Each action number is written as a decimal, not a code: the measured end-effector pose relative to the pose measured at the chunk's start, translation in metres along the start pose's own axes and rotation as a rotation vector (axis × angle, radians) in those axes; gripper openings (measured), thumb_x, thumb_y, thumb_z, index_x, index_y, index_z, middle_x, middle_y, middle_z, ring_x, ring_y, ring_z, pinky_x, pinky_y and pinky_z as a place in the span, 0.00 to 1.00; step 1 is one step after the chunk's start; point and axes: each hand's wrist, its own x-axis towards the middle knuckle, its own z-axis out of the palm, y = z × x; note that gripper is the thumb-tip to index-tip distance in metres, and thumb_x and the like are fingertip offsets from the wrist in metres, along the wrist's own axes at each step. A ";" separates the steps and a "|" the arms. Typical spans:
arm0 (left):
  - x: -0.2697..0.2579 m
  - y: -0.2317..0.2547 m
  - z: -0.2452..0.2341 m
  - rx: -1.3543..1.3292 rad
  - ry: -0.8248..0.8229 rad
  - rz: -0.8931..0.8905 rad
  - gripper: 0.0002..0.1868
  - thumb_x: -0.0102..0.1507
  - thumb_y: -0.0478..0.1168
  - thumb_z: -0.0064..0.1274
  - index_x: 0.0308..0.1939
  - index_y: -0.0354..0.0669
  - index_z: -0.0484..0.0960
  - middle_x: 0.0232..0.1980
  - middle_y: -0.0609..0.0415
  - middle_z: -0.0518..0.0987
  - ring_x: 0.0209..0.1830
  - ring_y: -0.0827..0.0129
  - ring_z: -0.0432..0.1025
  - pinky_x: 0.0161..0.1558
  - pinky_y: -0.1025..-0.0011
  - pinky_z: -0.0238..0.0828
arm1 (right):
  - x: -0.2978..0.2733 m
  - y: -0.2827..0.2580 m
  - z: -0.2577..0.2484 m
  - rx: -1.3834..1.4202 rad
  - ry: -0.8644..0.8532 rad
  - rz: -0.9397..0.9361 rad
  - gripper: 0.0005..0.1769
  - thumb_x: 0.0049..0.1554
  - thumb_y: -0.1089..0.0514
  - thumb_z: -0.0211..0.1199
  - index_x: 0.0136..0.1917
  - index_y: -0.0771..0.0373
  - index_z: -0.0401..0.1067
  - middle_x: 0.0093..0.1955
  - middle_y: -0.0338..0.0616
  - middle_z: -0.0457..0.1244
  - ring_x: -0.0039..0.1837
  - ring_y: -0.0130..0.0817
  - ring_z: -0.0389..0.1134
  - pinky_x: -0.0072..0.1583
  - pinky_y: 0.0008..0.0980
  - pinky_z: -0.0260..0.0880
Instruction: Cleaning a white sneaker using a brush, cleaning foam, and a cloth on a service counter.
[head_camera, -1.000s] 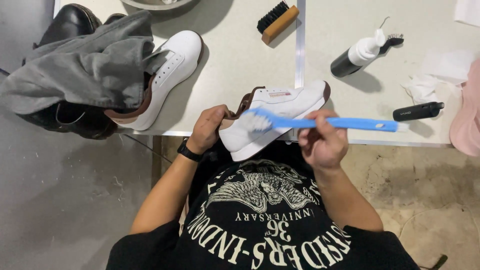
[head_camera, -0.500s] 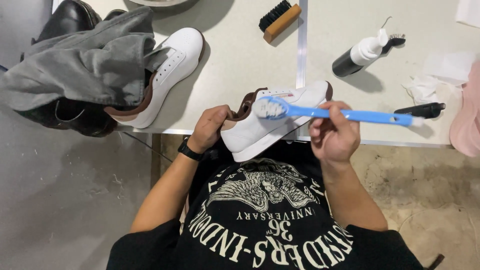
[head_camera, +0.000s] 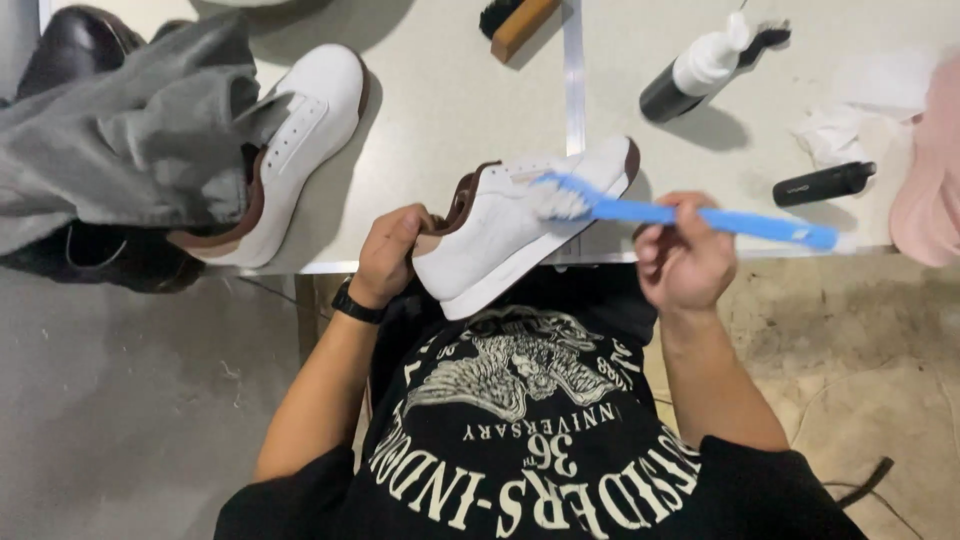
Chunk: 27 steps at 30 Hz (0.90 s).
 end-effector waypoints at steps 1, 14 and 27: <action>0.003 -0.001 -0.003 -0.003 -0.009 -0.001 0.25 0.75 0.42 0.33 0.25 0.39 0.72 0.15 0.57 0.64 0.16 0.75 0.56 0.23 0.78 0.52 | 0.004 0.001 -0.007 0.002 0.007 -0.006 0.14 0.58 0.47 0.63 0.47 0.60 0.72 0.26 0.48 0.60 0.24 0.33 0.62 0.24 0.21 0.56; 0.000 0.000 0.005 -0.012 -0.011 0.032 0.25 0.75 0.42 0.33 0.24 0.41 0.71 0.14 0.58 0.63 0.16 0.75 0.54 0.24 0.78 0.50 | 0.016 -0.001 -0.035 0.071 0.072 -0.072 0.13 0.58 0.47 0.62 0.48 0.58 0.73 0.27 0.47 0.59 0.25 0.30 0.59 0.26 0.19 0.55; -0.001 -0.006 -0.002 0.009 0.000 0.038 0.24 0.75 0.43 0.34 0.25 0.40 0.72 0.14 0.57 0.64 0.16 0.76 0.55 0.23 0.78 0.50 | 0.026 -0.009 -0.027 0.131 0.052 -0.023 0.12 0.58 0.49 0.62 0.48 0.58 0.73 0.28 0.45 0.60 0.25 0.29 0.59 0.26 0.18 0.57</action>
